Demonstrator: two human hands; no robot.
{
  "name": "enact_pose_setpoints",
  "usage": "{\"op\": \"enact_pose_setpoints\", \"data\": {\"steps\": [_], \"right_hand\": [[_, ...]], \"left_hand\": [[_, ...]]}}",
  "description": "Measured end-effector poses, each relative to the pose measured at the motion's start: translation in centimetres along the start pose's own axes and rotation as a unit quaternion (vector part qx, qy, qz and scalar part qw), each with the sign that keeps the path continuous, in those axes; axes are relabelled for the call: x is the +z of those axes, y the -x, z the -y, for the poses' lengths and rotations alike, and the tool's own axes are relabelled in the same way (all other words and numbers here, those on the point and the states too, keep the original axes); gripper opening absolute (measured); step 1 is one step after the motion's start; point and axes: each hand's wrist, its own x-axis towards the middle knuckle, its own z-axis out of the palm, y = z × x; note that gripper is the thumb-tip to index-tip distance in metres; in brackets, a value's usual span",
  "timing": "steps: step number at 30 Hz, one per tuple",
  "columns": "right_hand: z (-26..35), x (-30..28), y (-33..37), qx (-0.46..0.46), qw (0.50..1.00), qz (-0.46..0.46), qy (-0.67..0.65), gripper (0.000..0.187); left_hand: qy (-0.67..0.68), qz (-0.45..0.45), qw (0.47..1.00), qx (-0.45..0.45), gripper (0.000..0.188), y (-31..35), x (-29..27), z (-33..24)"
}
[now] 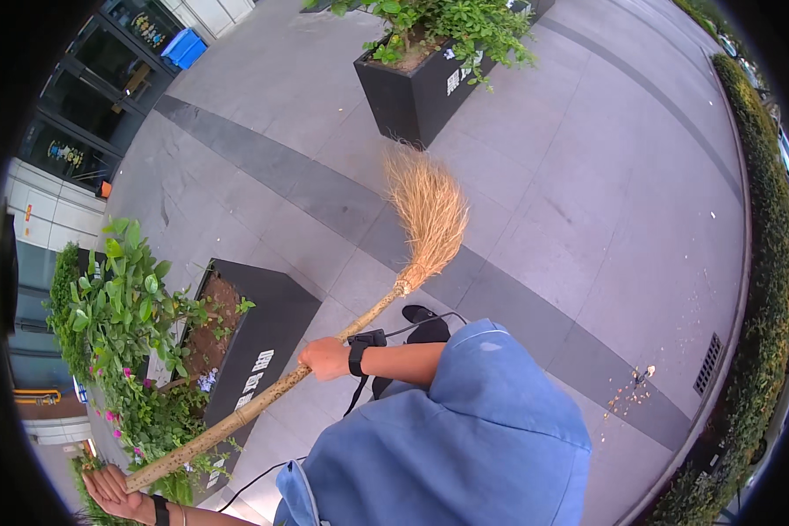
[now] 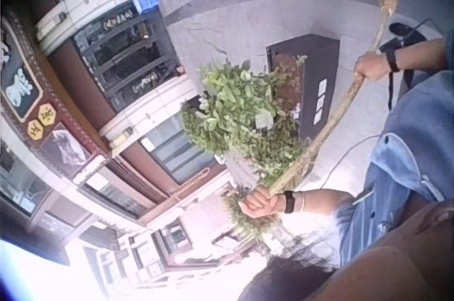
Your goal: Sweep debris on the pavement using a broom.
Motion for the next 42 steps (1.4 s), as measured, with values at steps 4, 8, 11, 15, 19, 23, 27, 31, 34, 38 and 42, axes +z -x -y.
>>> {"op": "enact_pose_setpoints", "data": {"steps": [4,8,11,15,19,23,27,31,34,38,42], "right_hand": [[0.6,2.7,9.6,0.09,0.996,0.006,0.008,0.022],[-3.4,6.1,19.3,0.225,0.969,-0.064,0.083,0.016],[-5.3,5.0,28.0,0.35,0.923,-0.092,0.133,0.018],[0.1,2.2,36.9,0.405,0.86,-0.255,0.177,0.017],[2.8,2.6,42.1,0.442,0.793,-0.372,0.194,0.018],[4.2,4.7,47.1,0.495,0.709,-0.477,0.157,0.019],[5.3,8.3,52.9,0.548,0.633,-0.531,0.133,0.019],[4.8,12.2,58.9,0.616,0.538,-0.574,0.048,0.013],[3.6,14.8,63.9,0.672,0.48,-0.564,-0.008,0.013],[-2.3,18.8,69.9,0.692,0.454,-0.558,-0.065,0.011],[-7.1,10.3,71.5,0.685,0.429,-0.589,-0.013,0.003]], "left_hand": [[0.082,0.073,0.989,-0.096,0.048,2.0,-1.9,3.4],[0.128,0.055,0.979,-0.15,0.049,8.2,2.4,11.0],[0.243,0.159,0.932,-0.215,0.049,11.8,6.2,16.8],[0.362,0.319,0.855,-0.191,0.047,12.6,12.3,17.4],[0.479,0.408,0.75,-0.203,0.043,13.0,18.1,18.5],[0.562,0.489,0.63,-0.22,0.04,15.9,26.5,18.9],[0.607,0.548,0.516,-0.254,0.04,20.0,36.0,20.3],[0.616,0.601,0.398,-0.319,0.042,28.1,47.1,21.1],[0.574,0.646,0.343,-0.368,0.042,37.5,54.3,19.1],[0.472,0.735,0.326,-0.361,0.042,47.1,60.9,16.8],[0.439,0.736,0.378,-0.352,0.043,43.9,67.2,18.7]]}}
